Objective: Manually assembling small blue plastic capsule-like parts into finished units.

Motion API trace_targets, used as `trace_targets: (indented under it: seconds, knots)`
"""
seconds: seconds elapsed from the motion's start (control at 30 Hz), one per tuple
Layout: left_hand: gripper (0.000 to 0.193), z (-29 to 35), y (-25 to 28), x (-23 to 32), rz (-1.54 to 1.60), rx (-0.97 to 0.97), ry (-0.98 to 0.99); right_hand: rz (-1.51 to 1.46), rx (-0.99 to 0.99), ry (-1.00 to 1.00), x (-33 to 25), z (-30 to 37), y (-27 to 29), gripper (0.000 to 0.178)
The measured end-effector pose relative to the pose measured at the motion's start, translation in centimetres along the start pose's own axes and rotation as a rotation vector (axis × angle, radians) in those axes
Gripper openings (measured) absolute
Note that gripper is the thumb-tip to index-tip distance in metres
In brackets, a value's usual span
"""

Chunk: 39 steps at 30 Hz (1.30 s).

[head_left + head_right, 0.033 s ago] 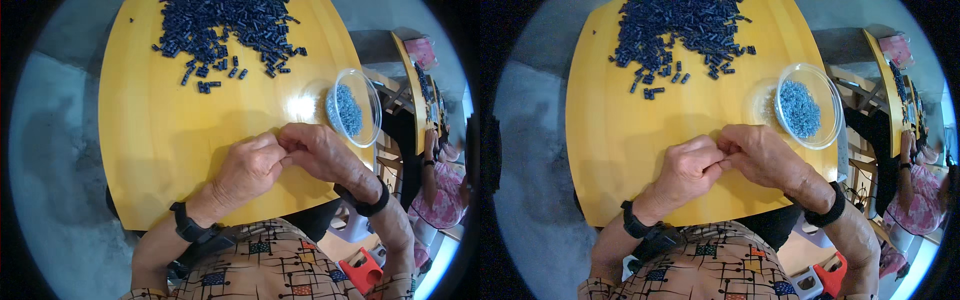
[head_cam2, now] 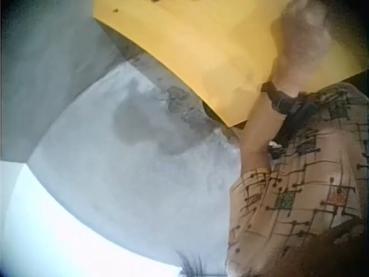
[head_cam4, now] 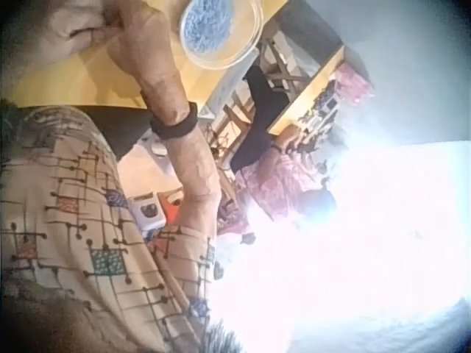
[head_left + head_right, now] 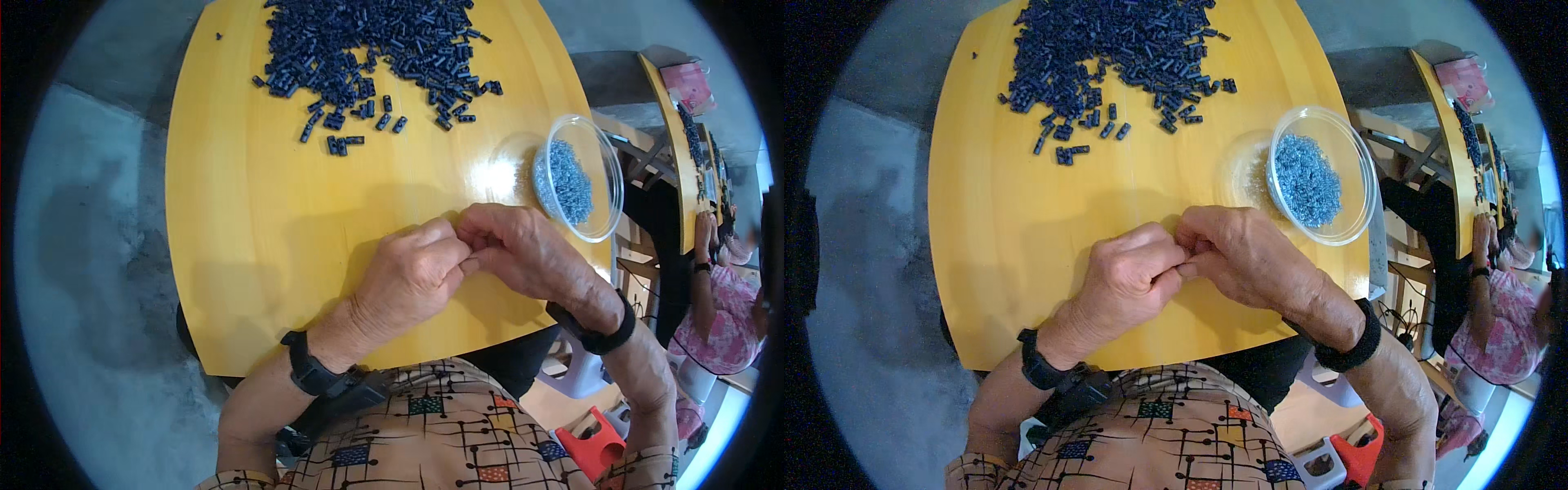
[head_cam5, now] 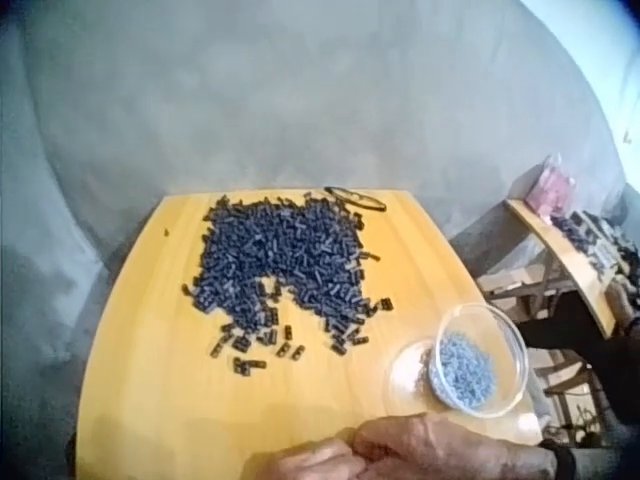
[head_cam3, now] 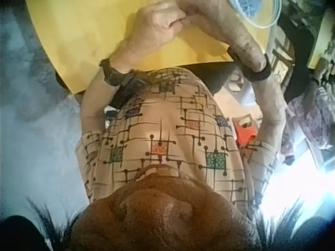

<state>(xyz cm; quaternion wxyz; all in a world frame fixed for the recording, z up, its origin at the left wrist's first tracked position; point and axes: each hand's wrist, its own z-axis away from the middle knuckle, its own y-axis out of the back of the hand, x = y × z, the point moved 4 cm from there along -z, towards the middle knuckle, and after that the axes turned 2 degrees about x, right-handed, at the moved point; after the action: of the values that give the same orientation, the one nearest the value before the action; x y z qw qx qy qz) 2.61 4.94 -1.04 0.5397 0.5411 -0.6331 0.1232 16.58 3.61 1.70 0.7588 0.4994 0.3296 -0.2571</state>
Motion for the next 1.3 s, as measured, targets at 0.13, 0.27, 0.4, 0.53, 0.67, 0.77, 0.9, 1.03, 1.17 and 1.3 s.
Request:
trace_targets:
  seconds: [0.13,0.27,0.4,0.53,0.67,0.77,0.9,1.03,1.17,1.3]
  knots:
    - [0.013,0.2,-0.2,0.2,-0.058,0.025,-0.012,-0.013,0.012,-0.005,0.8,0.3,-0.3,0.020]
    - [0.012,-0.2,0.1,0.7,-0.089,0.027,-0.051,-0.035,0.075,0.031,0.9,0.5,0.1,0.020]
    - [0.014,-0.1,0.1,-0.2,-0.095,0.029,-0.019,-0.217,0.023,0.011,0.9,0.2,0.1,0.022]
    - [0.017,-0.2,-0.2,0.0,-0.115,-0.005,0.022,-0.318,0.506,0.087,0.1,0.1,0.3,0.024]
    - [0.012,-0.1,-0.1,-0.2,-0.053,0.001,0.043,0.130,0.549,0.289,-0.9,0.5,-1.0,0.040]
    - [0.012,-0.1,0.1,0.0,-0.045,-0.011,0.056,0.246,0.621,0.305,-1.2,0.9,-1.5,0.046]
    - [0.013,0.0,0.1,-0.4,-0.052,0.043,0.022,0.475,0.598,0.435,-2.0,0.1,-2.4,0.053]
    - [0.012,0.0,0.0,-0.1,-0.037,0.071,0.033,0.472,0.532,0.444,-1.5,0.1,-2.9,0.055]
    - [0.011,0.1,0.3,0.0,-0.043,0.086,0.048,0.462,0.521,0.434,-1.4,0.1,-2.7,0.055]
    - [0.010,0.4,0.1,-0.1,-0.071,0.032,0.086,0.482,0.546,0.422,-0.5,-0.1,-2.5,0.055]
